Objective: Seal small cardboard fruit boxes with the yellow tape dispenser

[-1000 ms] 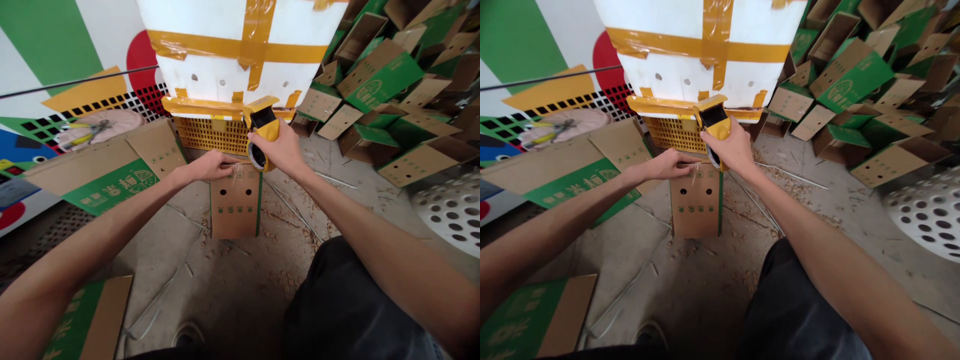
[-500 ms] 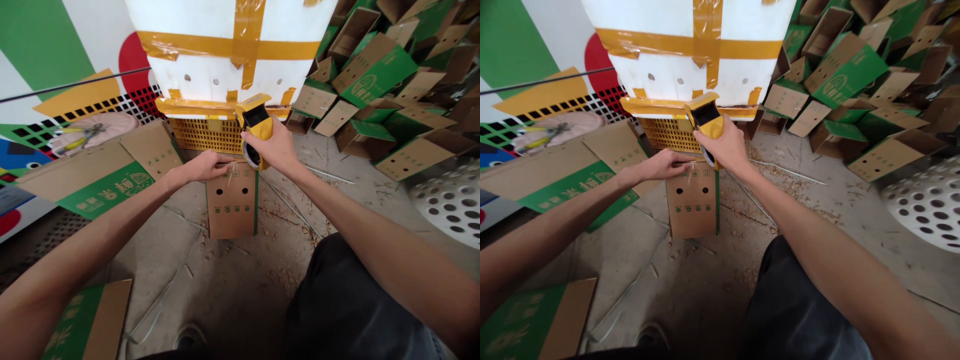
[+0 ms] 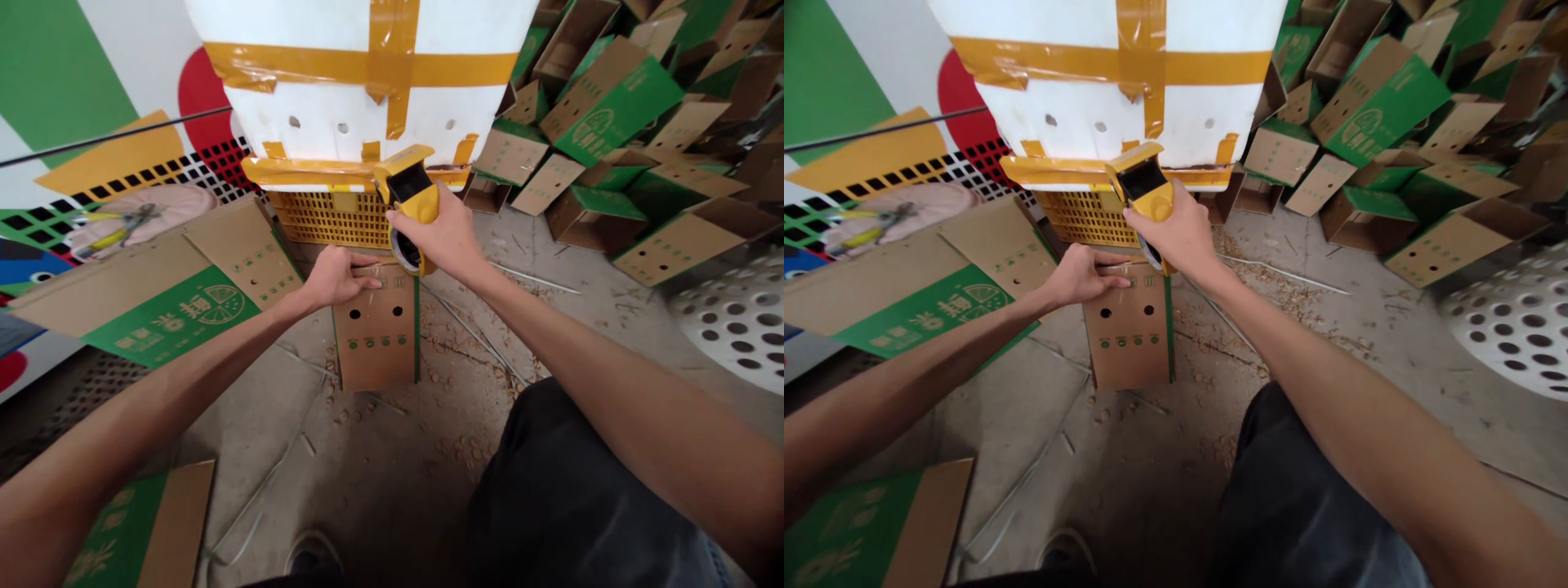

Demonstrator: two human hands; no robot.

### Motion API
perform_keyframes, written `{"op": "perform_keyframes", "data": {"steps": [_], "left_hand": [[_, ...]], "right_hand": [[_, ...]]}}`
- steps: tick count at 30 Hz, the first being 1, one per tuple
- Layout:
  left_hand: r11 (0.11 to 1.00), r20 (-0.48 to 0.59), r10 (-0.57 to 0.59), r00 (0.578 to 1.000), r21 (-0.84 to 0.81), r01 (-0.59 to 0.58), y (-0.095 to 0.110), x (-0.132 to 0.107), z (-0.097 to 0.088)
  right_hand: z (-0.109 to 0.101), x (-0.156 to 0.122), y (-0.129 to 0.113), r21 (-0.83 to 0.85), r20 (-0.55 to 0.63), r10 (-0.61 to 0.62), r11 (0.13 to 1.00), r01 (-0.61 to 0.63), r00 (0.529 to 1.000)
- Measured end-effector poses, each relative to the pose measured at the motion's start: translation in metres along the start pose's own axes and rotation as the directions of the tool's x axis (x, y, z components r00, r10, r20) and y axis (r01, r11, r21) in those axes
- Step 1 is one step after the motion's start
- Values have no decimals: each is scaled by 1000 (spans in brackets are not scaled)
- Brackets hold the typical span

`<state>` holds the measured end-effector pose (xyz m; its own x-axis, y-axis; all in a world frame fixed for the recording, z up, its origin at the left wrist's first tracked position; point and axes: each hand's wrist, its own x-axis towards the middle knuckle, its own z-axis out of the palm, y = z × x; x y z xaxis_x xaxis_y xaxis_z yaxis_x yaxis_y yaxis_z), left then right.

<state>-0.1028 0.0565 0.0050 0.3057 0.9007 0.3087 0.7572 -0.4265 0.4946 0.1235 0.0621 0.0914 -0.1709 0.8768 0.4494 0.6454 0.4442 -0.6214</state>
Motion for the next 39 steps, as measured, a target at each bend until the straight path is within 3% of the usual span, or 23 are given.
{"op": "perform_keyframes", "data": {"steps": [11, 13, 16, 18, 20, 23, 29, 35, 39], "left_hand": [[999, -44, -27, 999, -49, 25, 6, 0, -1], [999, 10, -2, 1000, -42, 2, 1, 5, -9], [997, 202, 70, 977, -54, -60, -9, 13, -28], [999, 261, 49, 964, -34, -41, -15, 15, -38], [1000, 194, -5, 981, 9, 3, -16, 13, -41], [998, 2, -24, 1000, 53, 24, -11, 4, -30], [983, -214, 1, 977, 178, 38, -4, -4, -6], [958, -214, -10, 977, 278, 71, 2, -2, -14], [915, -161, -14, 987, 395, 78, 5, -7, -15]], "right_hand": [[-4, -2, -3, 56, -22, 12, 998, -11, 1000], [-4, -1, -2, 64, -31, 8, 998, -6, 999], [-3, -2, -1, 79, -45, -2, 997, 5, 999], [-2, -3, -2, 105, -49, -9, 994, 15, 999], [-1, -3, -1, 129, -52, -18, 991, 25, 998], [1, 0, 0, 120, -63, -12, 993, 19, 998], [3, 5, 4, 112, -96, 24, 994, -13, 995], [7, 0, 5, 87, -53, -13, 996, 18, 999], [17, -11, 13, -28, 83, -52, 998, 55, 995]]}}
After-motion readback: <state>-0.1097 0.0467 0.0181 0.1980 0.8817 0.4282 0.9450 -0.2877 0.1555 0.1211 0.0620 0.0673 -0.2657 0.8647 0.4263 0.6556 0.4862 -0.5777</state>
